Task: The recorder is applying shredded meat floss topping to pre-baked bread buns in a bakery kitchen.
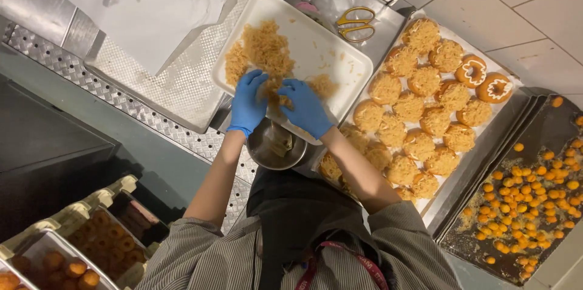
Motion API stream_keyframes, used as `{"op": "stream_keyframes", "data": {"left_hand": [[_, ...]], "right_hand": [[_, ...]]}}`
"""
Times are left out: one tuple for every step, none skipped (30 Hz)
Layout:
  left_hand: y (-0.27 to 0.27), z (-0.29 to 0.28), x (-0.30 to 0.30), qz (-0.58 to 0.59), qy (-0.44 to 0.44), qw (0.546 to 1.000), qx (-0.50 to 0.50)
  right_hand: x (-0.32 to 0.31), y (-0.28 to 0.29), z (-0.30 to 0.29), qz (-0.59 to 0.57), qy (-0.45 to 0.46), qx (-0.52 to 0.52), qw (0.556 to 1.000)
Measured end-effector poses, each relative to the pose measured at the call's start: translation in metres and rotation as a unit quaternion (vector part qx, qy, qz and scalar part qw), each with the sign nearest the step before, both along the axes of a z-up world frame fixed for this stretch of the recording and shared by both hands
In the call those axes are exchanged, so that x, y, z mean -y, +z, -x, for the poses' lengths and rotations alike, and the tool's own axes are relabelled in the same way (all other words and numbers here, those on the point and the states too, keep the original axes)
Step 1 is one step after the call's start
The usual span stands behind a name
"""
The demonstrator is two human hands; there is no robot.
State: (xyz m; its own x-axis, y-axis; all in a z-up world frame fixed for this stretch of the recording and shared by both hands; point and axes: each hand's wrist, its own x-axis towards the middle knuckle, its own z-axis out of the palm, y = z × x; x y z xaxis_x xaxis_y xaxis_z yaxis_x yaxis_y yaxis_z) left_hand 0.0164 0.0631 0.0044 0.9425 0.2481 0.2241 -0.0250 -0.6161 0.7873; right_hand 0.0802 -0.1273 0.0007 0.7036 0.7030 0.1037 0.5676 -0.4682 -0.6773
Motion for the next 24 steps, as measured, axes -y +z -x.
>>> {"op": "stream_keyframes", "data": {"left_hand": [[-0.001,0.000,-0.004,-0.002,-0.049,0.999,-0.005],[-0.002,0.000,-0.008,-0.005,-0.098,0.995,-0.009],[-0.006,0.000,-0.007,-0.002,-0.100,0.995,-0.010],[-0.009,0.001,-0.005,0.015,-0.110,0.993,-0.037],[-0.011,-0.002,-0.004,0.028,-0.120,0.990,-0.061],[-0.027,-0.002,-0.003,0.029,-0.122,0.990,-0.059],[-0.043,0.000,-0.003,0.044,-0.124,0.989,-0.069],[-0.059,0.002,-0.002,0.059,-0.126,0.987,-0.079],[-0.060,0.002,-0.002,0.060,-0.130,0.987,-0.078],[-0.062,0.001,-0.002,0.067,-0.109,0.986,-0.108],[-0.063,0.004,-0.002,0.075,-0.087,0.983,-0.140],[-0.059,0.005,0.000,0.076,-0.090,0.983,-0.142],[-0.054,0.005,0.001,0.106,-0.078,0.986,-0.106],[-0.049,0.005,0.003,0.137,-0.066,0.986,-0.070],[-0.031,0.005,0.006,0.138,-0.066,0.986,-0.070],[-0.014,0.004,0.008,0.114,-0.049,0.986,-0.110],[0.003,0.004,0.011,0.089,-0.032,0.984,-0.151],[-0.012,0.003,0.015,0.090,-0.034,0.984,-0.152],[-0.027,0.002,0.018,0.105,-0.052,0.986,-0.117],[-0.042,0.002,0.022,0.121,-0.069,0.987,-0.082],[-0.048,-0.002,0.027,0.121,-0.072,0.987,-0.082],[-0.054,-0.007,0.033,0.107,-0.075,0.989,-0.069],[-0.061,-0.009,0.040,0.095,-0.080,0.991,-0.058],[-0.059,-0.009,0.042,0.096,-0.084,0.990,-0.060]], "right_hand": [[0.003,0.008,0.000,-0.032,-0.009,-0.010,0.999],[0.007,0.017,0.000,-0.065,-0.019,-0.020,0.998],[0.007,0.011,-0.001,-0.062,-0.021,-0.020,0.998],[0.007,0.006,-0.002,-0.059,-0.012,-0.040,0.997],[0.007,0.001,-0.007,-0.059,-0.002,-0.056,0.997],[0.008,-0.012,-0.007,-0.058,-0.003,-0.053,0.997],[0.010,-0.025,-0.005,-0.034,-0.002,-0.067,0.997],[0.012,-0.037,-0.003,-0.010,-0.002,-0.081,0.997],[0.017,-0.037,-0.002,-0.009,-0.006,-0.080,0.997],[0.022,-0.036,-0.001,0.004,-0.030,-0.066,0.997],[0.027,-0.036,0.003,0.018,-0.053,-0.055,0.997],[0.031,-0.018,0.008,0.019,-0.056,-0.056,0.997],[0.034,-0.001,0.012,0.007,-0.091,-0.050,0.995],[0.038,0.016,0.015,-0.005,-0.127,-0.044,0.991],[0.042,0.020,0.014,-0.004,-0.128,-0.044,0.991],[0.047,0.024,0.012,-0.011,-0.157,-0.029,0.987],[0.052,0.028,0.012,-0.018,-0.188,-0.014,0.982],[0.050,0.036,0.008,-0.017,-0.190,-0.015,0.982],[0.047,0.043,0.004,0.003,-0.183,0.021,0.983],[0.045,0.051,0.001,0.024,-0.176,0.057,0.982],[0.037,0.052,0.000,0.023,-0.179,0.058,0.982],[0.030,0.053,0.000,0.043,-0.161,0.061,0.984],[0.024,0.054,0.002,0.064,-0.144,0.063,0.985],[0.031,0.026,0.007,0.066,-0.149,0.061,0.985]]}}
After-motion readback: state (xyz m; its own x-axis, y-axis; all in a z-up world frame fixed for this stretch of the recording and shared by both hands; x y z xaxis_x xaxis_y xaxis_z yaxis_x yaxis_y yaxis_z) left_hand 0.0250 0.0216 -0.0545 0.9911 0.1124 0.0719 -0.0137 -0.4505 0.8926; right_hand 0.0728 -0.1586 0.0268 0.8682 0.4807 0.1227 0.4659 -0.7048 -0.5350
